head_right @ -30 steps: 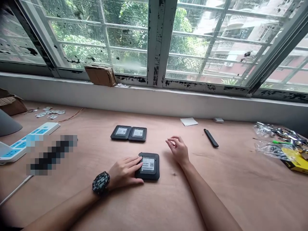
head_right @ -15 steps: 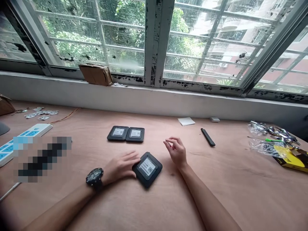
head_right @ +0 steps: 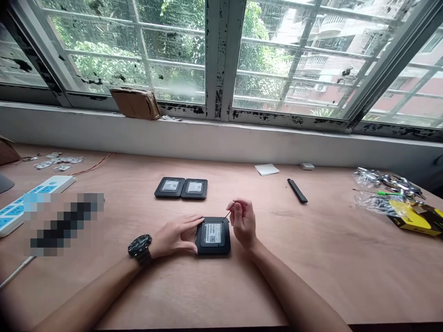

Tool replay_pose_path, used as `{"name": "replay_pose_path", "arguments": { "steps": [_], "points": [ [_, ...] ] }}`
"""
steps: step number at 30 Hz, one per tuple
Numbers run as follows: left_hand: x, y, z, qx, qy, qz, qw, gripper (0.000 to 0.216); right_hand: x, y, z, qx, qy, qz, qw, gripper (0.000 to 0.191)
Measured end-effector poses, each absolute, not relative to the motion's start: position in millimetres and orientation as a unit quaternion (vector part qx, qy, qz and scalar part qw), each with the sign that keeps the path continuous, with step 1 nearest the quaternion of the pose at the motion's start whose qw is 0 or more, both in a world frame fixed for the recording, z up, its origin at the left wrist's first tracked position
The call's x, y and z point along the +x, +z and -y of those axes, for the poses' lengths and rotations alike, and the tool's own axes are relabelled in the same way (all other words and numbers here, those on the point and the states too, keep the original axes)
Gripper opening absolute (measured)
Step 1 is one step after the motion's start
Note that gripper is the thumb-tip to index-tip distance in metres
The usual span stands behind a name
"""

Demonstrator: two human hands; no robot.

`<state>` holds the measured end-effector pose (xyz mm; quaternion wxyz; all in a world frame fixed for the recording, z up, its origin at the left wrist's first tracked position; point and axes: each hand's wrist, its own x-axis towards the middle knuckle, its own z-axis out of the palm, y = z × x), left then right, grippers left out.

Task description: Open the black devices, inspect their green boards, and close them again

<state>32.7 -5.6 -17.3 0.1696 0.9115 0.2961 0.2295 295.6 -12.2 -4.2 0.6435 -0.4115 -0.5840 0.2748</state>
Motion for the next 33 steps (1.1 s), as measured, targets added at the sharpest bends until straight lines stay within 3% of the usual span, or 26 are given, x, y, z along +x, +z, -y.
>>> {"name": "replay_pose_path", "arguments": {
  "steps": [11, 18, 22, 27, 33],
  "points": [
    [30.8, -12.7, 6.2, 0.891, 0.245, -0.306, 0.231, 0.092, 295.1, 3.2, 16.3, -0.398, 0.288, 0.661, 0.567, 0.020],
    [12.0, -11.7, -5.1, 0.834, 0.278, -0.395, 0.267, 0.063, 299.3, 24.7, 13.8, -0.361, 0.427, 0.629, 0.541, 0.042],
    [3.8, -8.5, -8.8, 0.824, 0.290, -0.420, 0.248, 0.046, 300.4, 27.4, 12.6, -0.376, 0.380, 0.653, 0.536, 0.029],
    [-4.6, -4.4, -11.0, 0.806, 0.301, -0.455, 0.230, 0.041, 274.4, 26.9, 8.5, -0.373, 0.320, 0.590, 0.641, 0.027],
    [-11.5, -6.8, -16.3, 0.802, 0.315, -0.449, 0.237, 0.042, 244.6, 12.2, -1.2, -0.373, 0.319, 0.652, 0.578, 0.026]
  ]
}}
